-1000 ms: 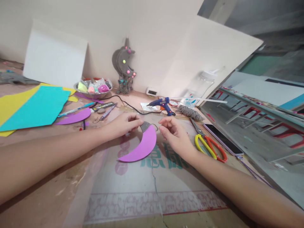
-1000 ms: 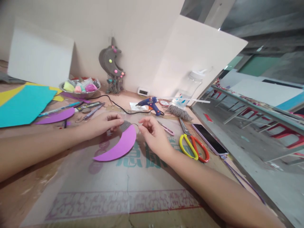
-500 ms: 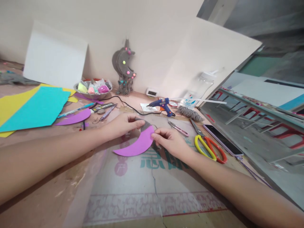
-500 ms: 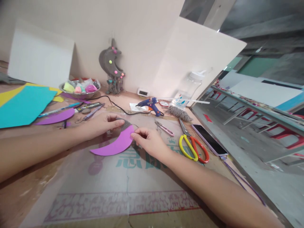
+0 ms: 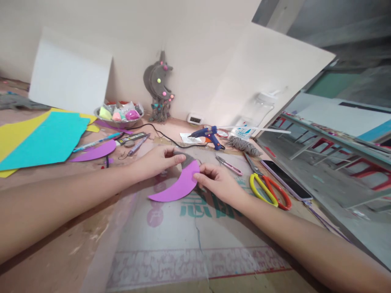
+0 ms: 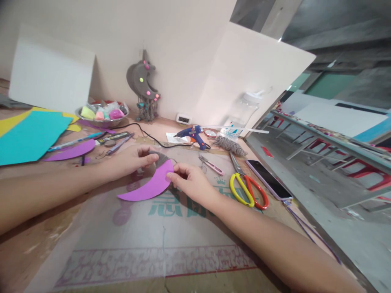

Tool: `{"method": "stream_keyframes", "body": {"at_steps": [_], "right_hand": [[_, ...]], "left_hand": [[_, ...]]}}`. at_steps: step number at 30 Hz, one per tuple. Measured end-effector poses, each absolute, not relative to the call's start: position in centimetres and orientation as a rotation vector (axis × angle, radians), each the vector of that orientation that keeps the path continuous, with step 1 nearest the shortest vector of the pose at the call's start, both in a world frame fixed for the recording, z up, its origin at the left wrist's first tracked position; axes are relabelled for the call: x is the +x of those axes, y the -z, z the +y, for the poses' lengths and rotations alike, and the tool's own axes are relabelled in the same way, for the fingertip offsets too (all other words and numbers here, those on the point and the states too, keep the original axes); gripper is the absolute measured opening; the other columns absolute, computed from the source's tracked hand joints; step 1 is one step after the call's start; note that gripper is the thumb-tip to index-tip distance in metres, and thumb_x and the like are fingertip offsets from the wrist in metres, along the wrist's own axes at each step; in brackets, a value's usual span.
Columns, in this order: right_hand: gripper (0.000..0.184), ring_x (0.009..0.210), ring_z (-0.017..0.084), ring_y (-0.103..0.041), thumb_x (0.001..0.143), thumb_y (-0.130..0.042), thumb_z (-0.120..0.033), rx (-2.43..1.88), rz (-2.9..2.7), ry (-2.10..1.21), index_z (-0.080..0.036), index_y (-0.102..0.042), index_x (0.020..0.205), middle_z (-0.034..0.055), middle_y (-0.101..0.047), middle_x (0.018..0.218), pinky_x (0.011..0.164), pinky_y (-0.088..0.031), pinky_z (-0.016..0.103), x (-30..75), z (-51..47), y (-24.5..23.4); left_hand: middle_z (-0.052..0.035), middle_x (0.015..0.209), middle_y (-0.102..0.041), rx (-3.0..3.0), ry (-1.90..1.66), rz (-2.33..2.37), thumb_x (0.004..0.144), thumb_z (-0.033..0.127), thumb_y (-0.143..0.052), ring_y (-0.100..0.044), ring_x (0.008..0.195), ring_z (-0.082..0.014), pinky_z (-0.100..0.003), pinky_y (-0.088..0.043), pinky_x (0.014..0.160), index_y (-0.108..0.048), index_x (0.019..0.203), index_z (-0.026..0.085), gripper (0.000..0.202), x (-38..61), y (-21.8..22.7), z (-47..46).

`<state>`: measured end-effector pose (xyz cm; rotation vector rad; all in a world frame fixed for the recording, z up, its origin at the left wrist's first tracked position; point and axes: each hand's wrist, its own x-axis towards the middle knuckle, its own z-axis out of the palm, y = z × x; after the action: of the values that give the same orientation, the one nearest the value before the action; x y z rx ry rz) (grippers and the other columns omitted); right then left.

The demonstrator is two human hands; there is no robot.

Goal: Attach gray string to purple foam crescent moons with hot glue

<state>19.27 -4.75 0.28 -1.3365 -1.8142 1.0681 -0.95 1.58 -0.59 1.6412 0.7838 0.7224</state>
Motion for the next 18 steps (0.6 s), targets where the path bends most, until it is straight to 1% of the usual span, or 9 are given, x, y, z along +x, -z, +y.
{"method": "stream_keyframes", "body": {"at_steps": [3, 5, 7, 9, 10, 12, 13, 15, 18], "right_hand": [[0.024, 0.048, 0.008, -0.04, 0.082, -0.057, -0.039, -1.319, -1.678, -0.939, -0.02, -0.048, 0.072, -0.0057, -0.049, 0.056, 0.049, -0.033, 0.022, 19.7, -4.3, -0.4], [0.024, 0.047, 0.007, -0.037, 0.083, -0.056, -0.039, -1.308, -1.612, -0.787, -0.021, -0.045, 0.072, -0.0064, -0.046, 0.055, 0.047, -0.03, 0.022, 19.9, -4.1, -0.5], [0.023, 0.047, 0.008, -0.035, 0.082, -0.056, -0.036, -1.3, -1.607, -0.606, -0.021, -0.042, 0.071, -0.0075, -0.041, 0.054, 0.046, -0.028, 0.022, 20.1, -4.0, -0.5], [0.021, 0.046, 0.008, -0.035, 0.082, -0.056, -0.032, -1.298, -1.67, -0.438, -0.022, -0.041, 0.072, -0.008, -0.039, 0.054, 0.046, -0.028, 0.022, 20.2, -4.2, -0.4], [0.019, 0.047, 0.008, -0.037, 0.082, -0.056, -0.03, -1.296, -1.727, -0.357, -0.022, -0.042, 0.073, -0.0077, -0.04, 0.054, 0.046, -0.029, 0.022, 20.3, -4.3, -0.3], [0.013, 0.049, 0.009, -0.041, 0.082, -0.055, -0.026, -1.286, -1.892, -0.18, -0.022, -0.044, 0.075, -0.0061, -0.046, 0.057, 0.048, -0.031, 0.022, 20.5, -4.6, -0.1], [0.011, 0.05, 0.009, -0.043, 0.081, -0.055, -0.023, -1.28, -1.99, -0.072, -0.022, -0.046, 0.075, -0.0051, -0.048, 0.059, 0.049, -0.032, 0.022, 20.7, -4.6, 0.0], [0.006, 0.053, 0.01, -0.046, 0.079, -0.054, -0.019, -1.267, -2.177, 0.171, -0.021, -0.049, 0.076, -0.0035, -0.052, 0.061, 0.051, -0.032, 0.023, 21.1, -4.6, 0.2], [0.008, 0.057, 0.012, -0.048, 0.078, -0.051, -0.013, -1.228, -2.35, 0.468, -0.021, -0.053, 0.08, -0.0014, -0.055, 0.063, 0.054, -0.031, 0.025, 21.4, -4.3, 0.3]], "left_hand": [[0.0031, 0.069, -0.048, 1.711, -1.017, 0.883, 0.082, 0.048, -0.055, -0.047, 0.057, -0.0081, -0.021, -0.038, 0.051, -0.05, 0.082, 0.017, 0.032, -1.0, 0.7, 2.2], [0.0025, 0.071, -0.048, 1.762, -1.169, 0.965, 0.084, 0.049, -0.052, -0.048, 0.063, -0.0093, -0.022, -0.039, 0.057, -0.049, 0.077, 0.017, 0.033, -1.2, 0.8, 2.5], [0.002, 0.067, -0.048, 1.792, -1.135, 0.97, 0.086, 0.051, -0.046, -0.048, 0.061, -0.0099, -0.022, -0.038, 0.057, -0.05, 0.072, 0.016, 0.038, -1.3, 0.8, 2.5], [0.0004, 0.064, -0.051, 1.821, -0.984, 0.884, 0.088, 0.053, -0.041, -0.049, 0.059, -0.0108, -0.023, -0.038, 0.055, -0.055, 0.072, 0.015, 0.044, -1.3, 0.6, 2.1], [-0.0002, 0.066, -0.054, 1.857, -0.916, 0.827, 0.088, 0.052, -0.04, -0.051, 0.061, -0.0115, -0.023, -0.039, 0.056, -0.059, 0.077, 0.014, 0.044, -1.3, 0.5, 1.7], [-0.0002, 0.068, -0.057, 1.968, -0.822, 0.754, 0.088, 0.05, -0.043, -0.053, 0.064, -0.0115, -0.022, -0.04, 0.057, -0.062, 0.079, 0.014, 0.041, -1.3, 0.2, 0.9], [0.0002, 0.066, -0.056, 1.991, -0.799, 0.743, 0.088, 0.05, -0.043, -0.052, 0.062, -0.0109, -0.022, -0.039, 0.055, -0.062, 0.078, 0.014, 0.041, -1.2, 0.0, 0.6], [0.0003, 0.067, -0.056, 2.021, -0.786, 0.753, 0.088, 0.048, -0.043, -0.052, 0.063, -0.011, -0.021, -0.039, 0.055, -0.062, 0.077, 0.014, 0.041, -1.2, -0.4, 0.1], [0.0004, 0.066, -0.054, 2.015, -0.784, 0.805, 0.089, 0.046, -0.041, -0.052, 0.064, -0.0114, -0.022, -0.039, 0.056, -0.059, 0.071, 0.014, 0.04, -1.1, -0.7, -0.1]]}}
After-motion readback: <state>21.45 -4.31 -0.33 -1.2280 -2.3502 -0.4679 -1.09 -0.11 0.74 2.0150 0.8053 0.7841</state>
